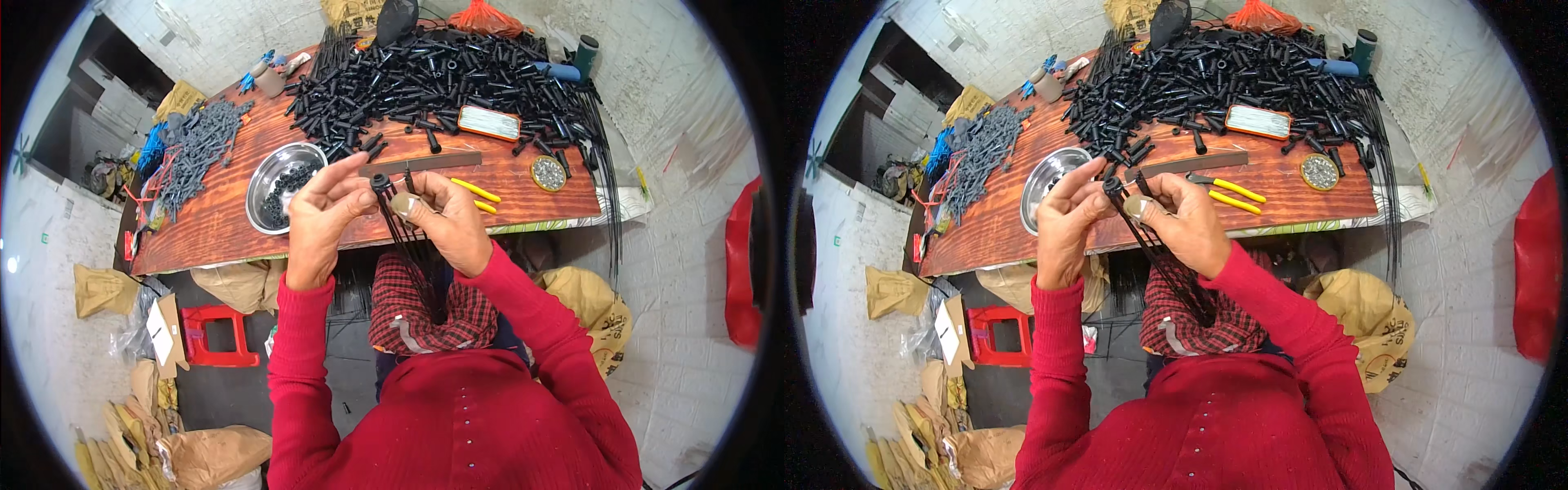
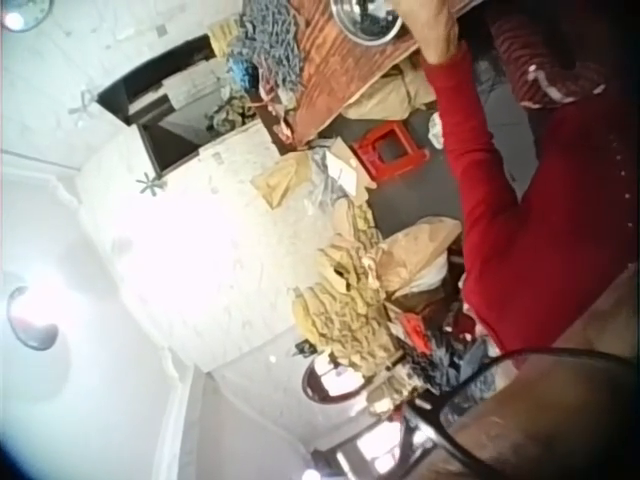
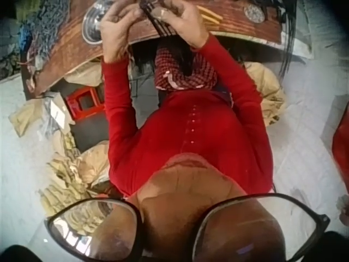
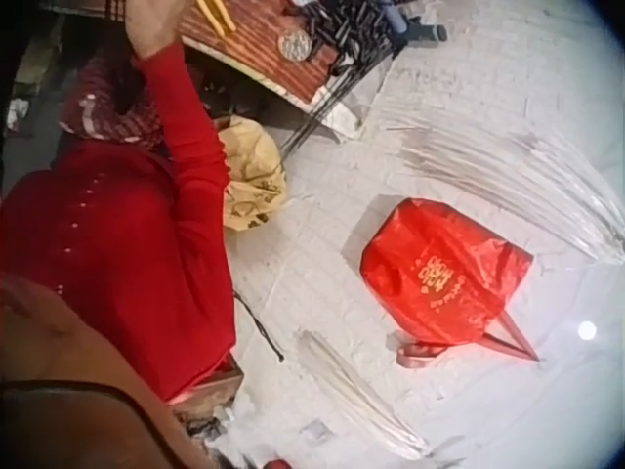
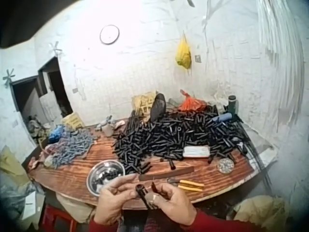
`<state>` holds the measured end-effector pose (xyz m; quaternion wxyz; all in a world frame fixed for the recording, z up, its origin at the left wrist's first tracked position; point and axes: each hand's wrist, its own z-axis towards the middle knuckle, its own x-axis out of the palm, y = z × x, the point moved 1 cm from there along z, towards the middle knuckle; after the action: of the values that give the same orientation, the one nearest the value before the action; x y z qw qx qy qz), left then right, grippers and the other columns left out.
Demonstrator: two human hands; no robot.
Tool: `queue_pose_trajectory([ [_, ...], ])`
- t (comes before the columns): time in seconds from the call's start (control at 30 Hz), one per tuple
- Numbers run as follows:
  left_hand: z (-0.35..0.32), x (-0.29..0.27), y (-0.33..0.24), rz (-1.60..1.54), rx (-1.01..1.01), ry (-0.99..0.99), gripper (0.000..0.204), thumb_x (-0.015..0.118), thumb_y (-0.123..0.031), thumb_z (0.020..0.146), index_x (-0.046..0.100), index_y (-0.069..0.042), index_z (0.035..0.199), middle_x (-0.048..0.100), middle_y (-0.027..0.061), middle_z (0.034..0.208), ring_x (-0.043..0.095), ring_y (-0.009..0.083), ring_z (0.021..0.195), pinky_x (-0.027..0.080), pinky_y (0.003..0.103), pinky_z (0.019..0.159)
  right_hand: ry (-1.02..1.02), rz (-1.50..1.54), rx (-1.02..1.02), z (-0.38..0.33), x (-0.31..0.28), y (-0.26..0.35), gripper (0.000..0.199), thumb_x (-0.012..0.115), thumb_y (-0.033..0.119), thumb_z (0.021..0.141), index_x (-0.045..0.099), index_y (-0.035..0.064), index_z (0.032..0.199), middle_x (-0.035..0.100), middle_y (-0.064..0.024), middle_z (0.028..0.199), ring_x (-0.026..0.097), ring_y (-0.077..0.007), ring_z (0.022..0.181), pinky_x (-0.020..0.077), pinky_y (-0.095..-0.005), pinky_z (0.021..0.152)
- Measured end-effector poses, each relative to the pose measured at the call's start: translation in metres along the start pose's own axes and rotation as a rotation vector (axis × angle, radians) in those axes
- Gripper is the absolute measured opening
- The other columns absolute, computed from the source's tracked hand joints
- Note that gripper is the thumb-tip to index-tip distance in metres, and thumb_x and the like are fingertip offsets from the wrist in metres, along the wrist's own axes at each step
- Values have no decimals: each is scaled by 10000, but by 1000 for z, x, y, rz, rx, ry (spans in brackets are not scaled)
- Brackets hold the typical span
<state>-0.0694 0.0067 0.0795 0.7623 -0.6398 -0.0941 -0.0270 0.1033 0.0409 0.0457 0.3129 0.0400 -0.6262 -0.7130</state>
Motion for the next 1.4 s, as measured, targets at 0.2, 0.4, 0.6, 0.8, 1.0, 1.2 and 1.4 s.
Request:
queue_pose_trajectory([
  [0.2, -22, 14, -24, 302, 140, -97, 329, 732, 17, 813, 653, 50, 1131, 669, 71, 964, 637, 98, 864, 518, 219, 777, 5, -182, -85, -1, 9, -6, 212, 614, 82, 933, 588, -29, 1112, 628, -17, 928, 553, -54, 809, 470, -223, 706],
  [0.4, -20, 9, -24, 307, 157, -42, 279, 679, 36, 847, 633, 53, 1123, 666, 67, 971, 634, 99, 867, 509, 217, 783, 68, -136, -80, -5, 8, 5, 255, 644, 103, 914, 594, -30, 1125, 646, -30, 949, 594, -73, 862, 502, -238, 767],
  [0.6, -17, 6, -22, 267, 162, 70, 277, 656, 23, 861, 624, 50, 1135, 666, 71, 1005, 624, 107, 908, 494, 227, 820, 47, -136, -40, -7, 6, 0, 268, 660, 119, 907, 599, -23, 1127, 645, -38, 986, 605, -82, 882, 508, -246, 781],
  [0.8, -12, 1, -11, 235, 173, 51, 334, 717, -82, 844, 635, 47, 1141, 670, 58, 1014, 604, 92, 879, 471, 207, 789, -8, -317, -149, -8, 9, 8, 198, 673, 80, 877, 623, -33, 1032, 596, -16, 921, 584, -69, 808, 497, -242, 712],
  [1.0, -21, 6, -16, 183, 69, 27, 350, 704, 5, 837, 638, 38, 1179, 665, 70, 1063, 611, 89, 915, 485, 214, 819, -26, -395, -176, -7, 7, 15, 147, 685, 61, 857, 632, -26, 963, 592, -13, 897, 579, -72, 799, 496, -245, 705],
  [1.2, -21, 5, -11, 200, 101, -48, 363, 702, -23, 843, 619, 52, 1189, 690, 102, 1045, 623, 90, 850, 498, 216, 762, 169, -25, -14, 4, -5, 0, 129, 661, 92, 896, 636, -16, 962, 628, -7, 878, 574, -68, 789, 491, -244, 692],
  [1.4, -11, 0, -3, 172, 147, -27, 363, 687, -25, 854, 606, 66, 1195, 684, 162, 1079, 655, 157, 932, 515, 265, 840, 179, -36, 14, 8, -7, 1, 126, 652, 100, 908, 633, -18, 950, 631, -6, 852, 581, -61, 787, 490, -237, 688],
])
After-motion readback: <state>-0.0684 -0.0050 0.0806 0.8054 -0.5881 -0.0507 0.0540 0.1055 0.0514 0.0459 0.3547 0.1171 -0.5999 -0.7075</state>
